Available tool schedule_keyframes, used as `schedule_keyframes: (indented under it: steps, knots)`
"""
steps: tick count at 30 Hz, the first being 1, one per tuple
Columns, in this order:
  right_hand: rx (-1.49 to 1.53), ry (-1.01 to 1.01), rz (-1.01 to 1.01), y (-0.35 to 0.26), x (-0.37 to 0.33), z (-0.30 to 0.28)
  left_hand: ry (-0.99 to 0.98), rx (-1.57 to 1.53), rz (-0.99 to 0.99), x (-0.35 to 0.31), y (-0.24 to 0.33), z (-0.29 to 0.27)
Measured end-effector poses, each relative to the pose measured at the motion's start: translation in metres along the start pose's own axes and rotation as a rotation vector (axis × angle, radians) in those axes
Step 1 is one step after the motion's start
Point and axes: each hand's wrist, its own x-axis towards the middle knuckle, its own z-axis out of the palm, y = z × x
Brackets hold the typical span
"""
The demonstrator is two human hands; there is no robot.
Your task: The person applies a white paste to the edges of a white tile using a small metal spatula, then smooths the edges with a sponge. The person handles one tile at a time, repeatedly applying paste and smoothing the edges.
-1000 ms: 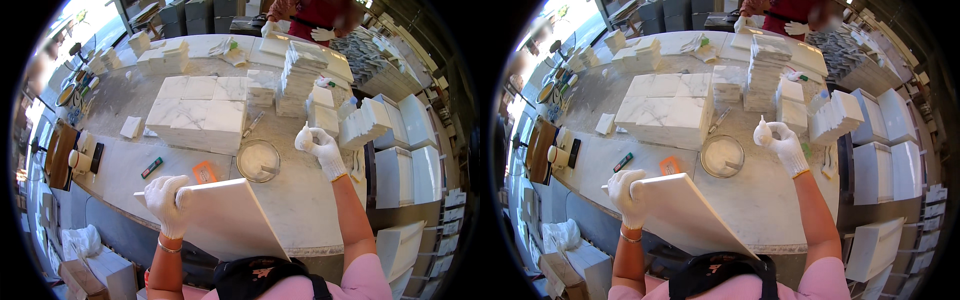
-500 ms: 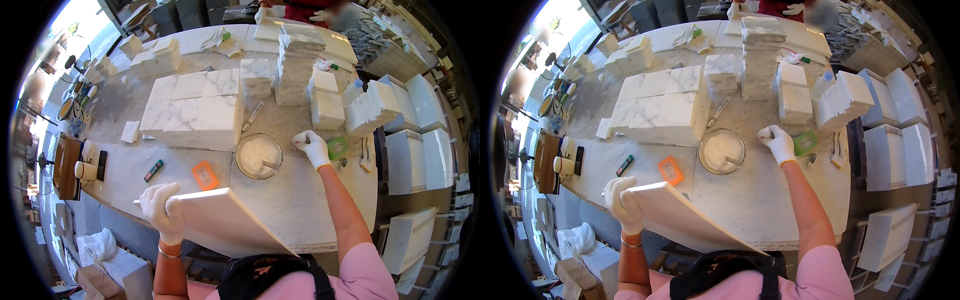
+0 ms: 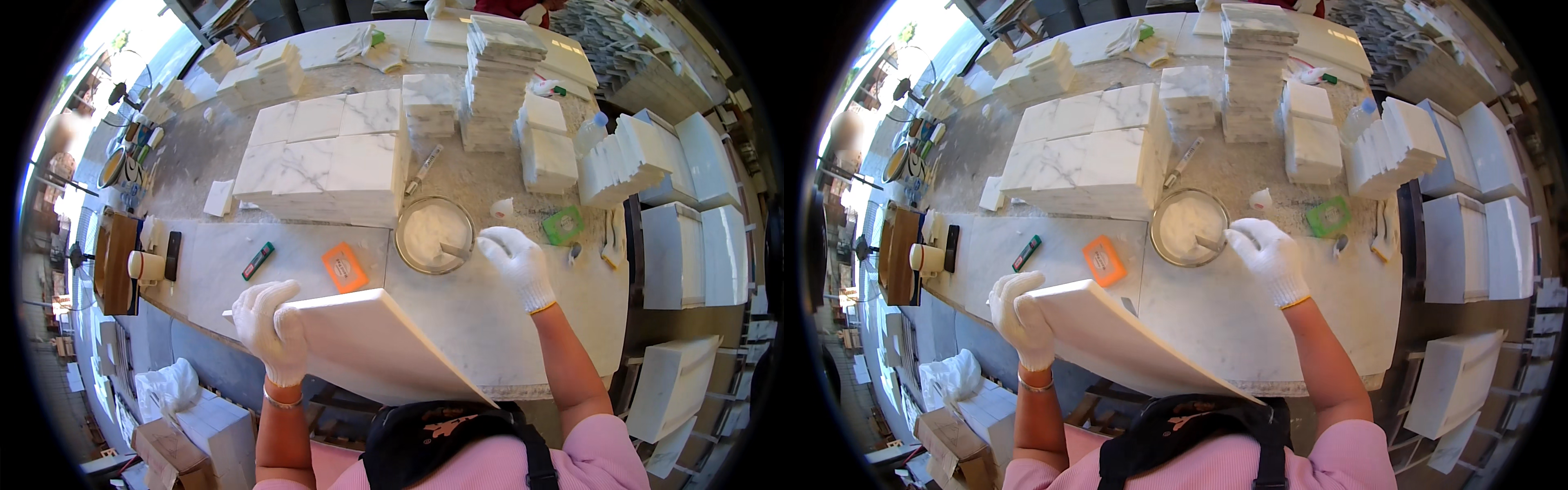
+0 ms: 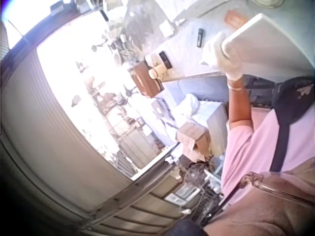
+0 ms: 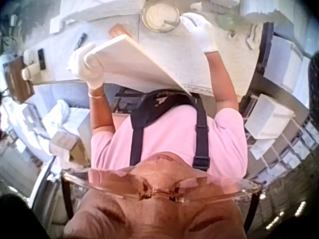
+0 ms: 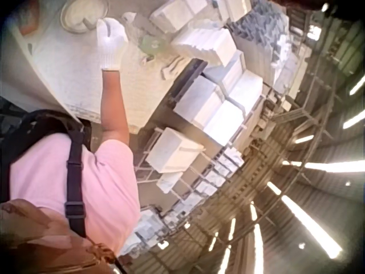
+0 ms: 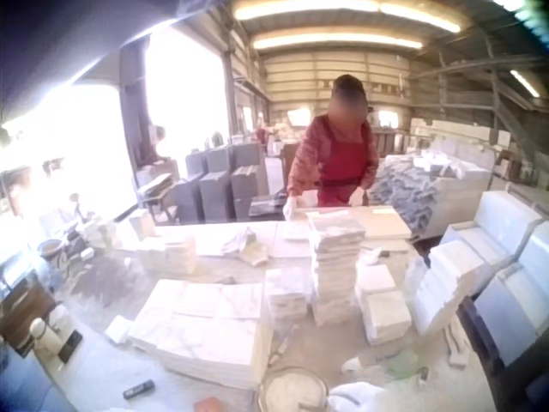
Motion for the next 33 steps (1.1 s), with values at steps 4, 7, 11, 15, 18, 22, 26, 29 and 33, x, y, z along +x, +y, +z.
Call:
schedule_keyframes:
  steps: [4, 7, 11, 15, 18, 22, 26, 29, 33]
  knots:
    - [-0.353, -0.193, -0.082, -0.01, 0.002, 0.015, 0.018, -0.005, 0.002, 0.0, -0.004, 0.003]
    - [-0.426, -0.162, -0.166, 0.006, 0.004, 0.027, 0.015, -0.008, 0.005, 0.001, -0.002, 0.003]
    - [-0.295, -0.088, -0.136, 0.014, 0.009, 0.019, 0.017, -0.012, 0.003, 0.0, -0.001, 0.002]
    - [0.027, -0.135, 0.145, 0.013, 0.012, 0.01, 0.02, 0.0, -0.003, 0.0, -0.001, 0.002]
    - [0.163, -0.15, 0.251, 0.016, 0.014, 0.013, 0.018, 0.01, -0.004, 0.0, -0.001, 0.002]
    - [0.188, -0.143, 0.306, 0.021, 0.016, 0.024, 0.012, 0.012, -0.009, 0.0, -0.002, 0.002]
    - [0.18, -0.167, 0.355, 0.013, 0.021, 0.028, 0.013, 0.009, -0.007, 0.001, -0.001, 0.002]
    - [0.212, -0.195, 0.385, 0.013, 0.023, 0.03, 0.015, 0.009, -0.013, 0.0, -0.001, 0.002]
    - [0.204, -0.231, 0.399, 0.014, 0.026, 0.03, 0.017, -0.001, -0.01, 0.001, 0.0, 0.003]
